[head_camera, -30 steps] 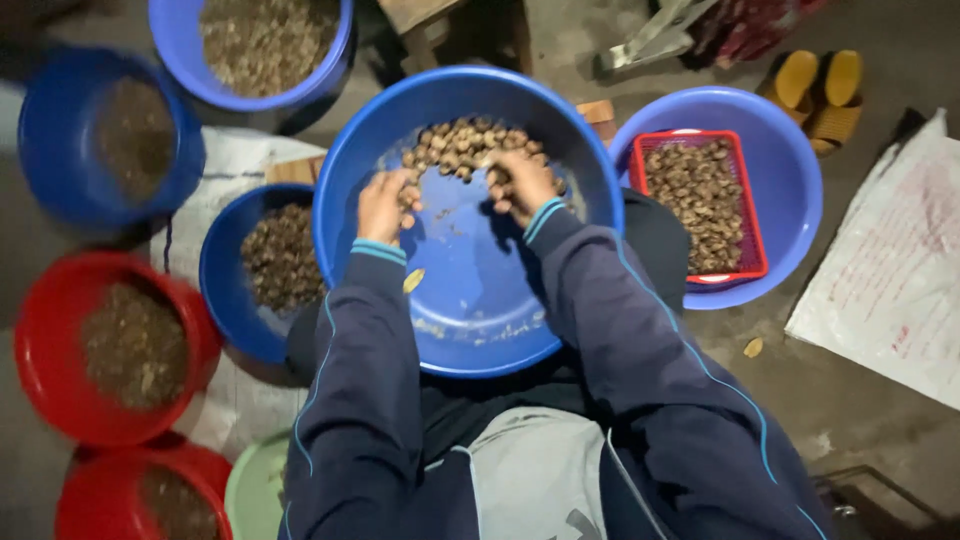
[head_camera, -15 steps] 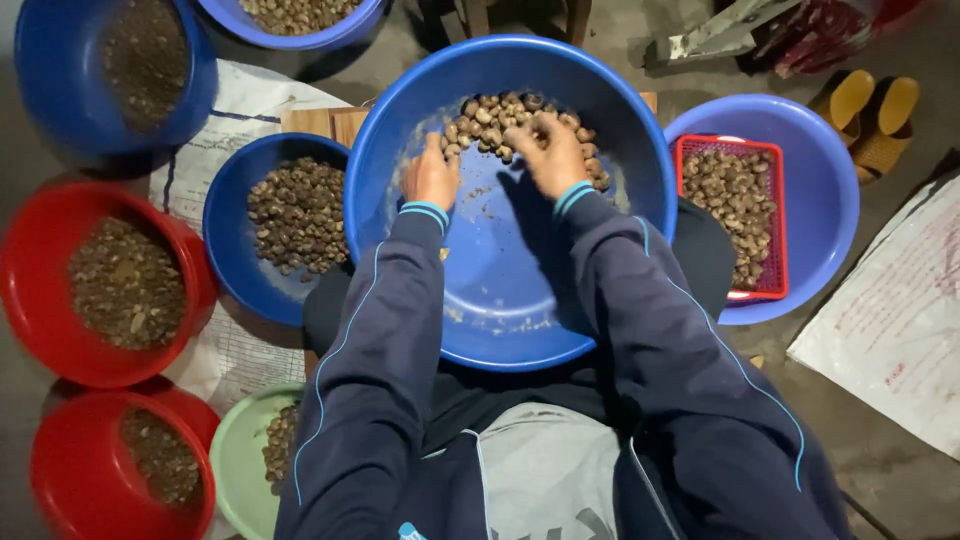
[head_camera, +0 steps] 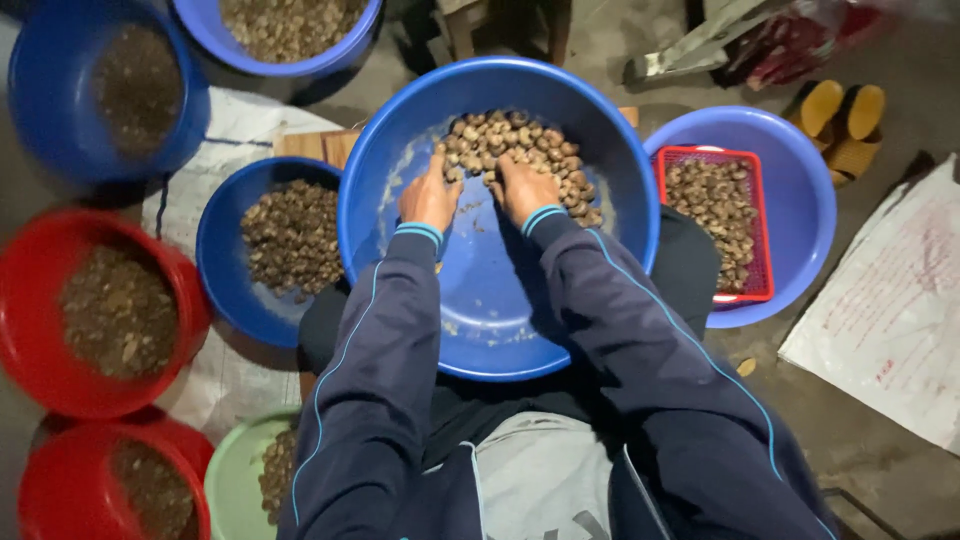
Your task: Manually sorting nuts from a large basin into smaller containers based on quality or type.
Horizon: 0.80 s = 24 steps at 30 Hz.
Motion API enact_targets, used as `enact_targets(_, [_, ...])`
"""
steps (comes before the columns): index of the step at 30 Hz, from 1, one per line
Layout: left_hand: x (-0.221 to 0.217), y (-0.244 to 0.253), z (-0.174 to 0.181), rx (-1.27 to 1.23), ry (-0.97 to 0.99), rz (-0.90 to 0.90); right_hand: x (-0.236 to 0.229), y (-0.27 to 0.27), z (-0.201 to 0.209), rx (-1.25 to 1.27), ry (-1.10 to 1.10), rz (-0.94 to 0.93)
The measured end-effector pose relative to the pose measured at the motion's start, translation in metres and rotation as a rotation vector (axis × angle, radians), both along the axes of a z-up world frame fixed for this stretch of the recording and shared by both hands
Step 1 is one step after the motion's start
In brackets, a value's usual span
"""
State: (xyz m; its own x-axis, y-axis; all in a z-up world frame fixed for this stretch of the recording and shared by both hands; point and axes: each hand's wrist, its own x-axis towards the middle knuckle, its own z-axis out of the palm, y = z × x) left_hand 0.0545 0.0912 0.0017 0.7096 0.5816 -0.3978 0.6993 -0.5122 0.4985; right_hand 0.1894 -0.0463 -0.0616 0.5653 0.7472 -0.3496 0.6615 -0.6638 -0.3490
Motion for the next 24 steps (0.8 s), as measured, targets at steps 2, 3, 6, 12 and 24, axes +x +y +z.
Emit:
enact_targets(2, [0.001, -0.001, 0.005, 0.001, 0.016, -0.021, -0.006, -0.001, 0.012, 0.016, 0.01, -0.012])
enact_targets(3, [0.001, -0.001, 0.007, 0.001, 0.042, -0.028, -0.01, 0.0, 0.017, 0.03, 0.031, -0.009])
enact_targets(6, [0.0, 0.024, -0.067, -0.169, -0.095, 0.168, -0.004, -0.011, 0.017, 0.265, 0.369, -0.222])
enact_targets(12, [0.002, 0.008, 0.003, -0.827, -0.682, 0.532, -0.005, -0.034, 0.046, 0.874, 1.355, -0.543])
enact_targets(24, [-0.038, -0.001, 0.066, -1.066, -0.984, 0.555, -0.005, -0.017, 0.086, 0.88, 1.208, -0.732])
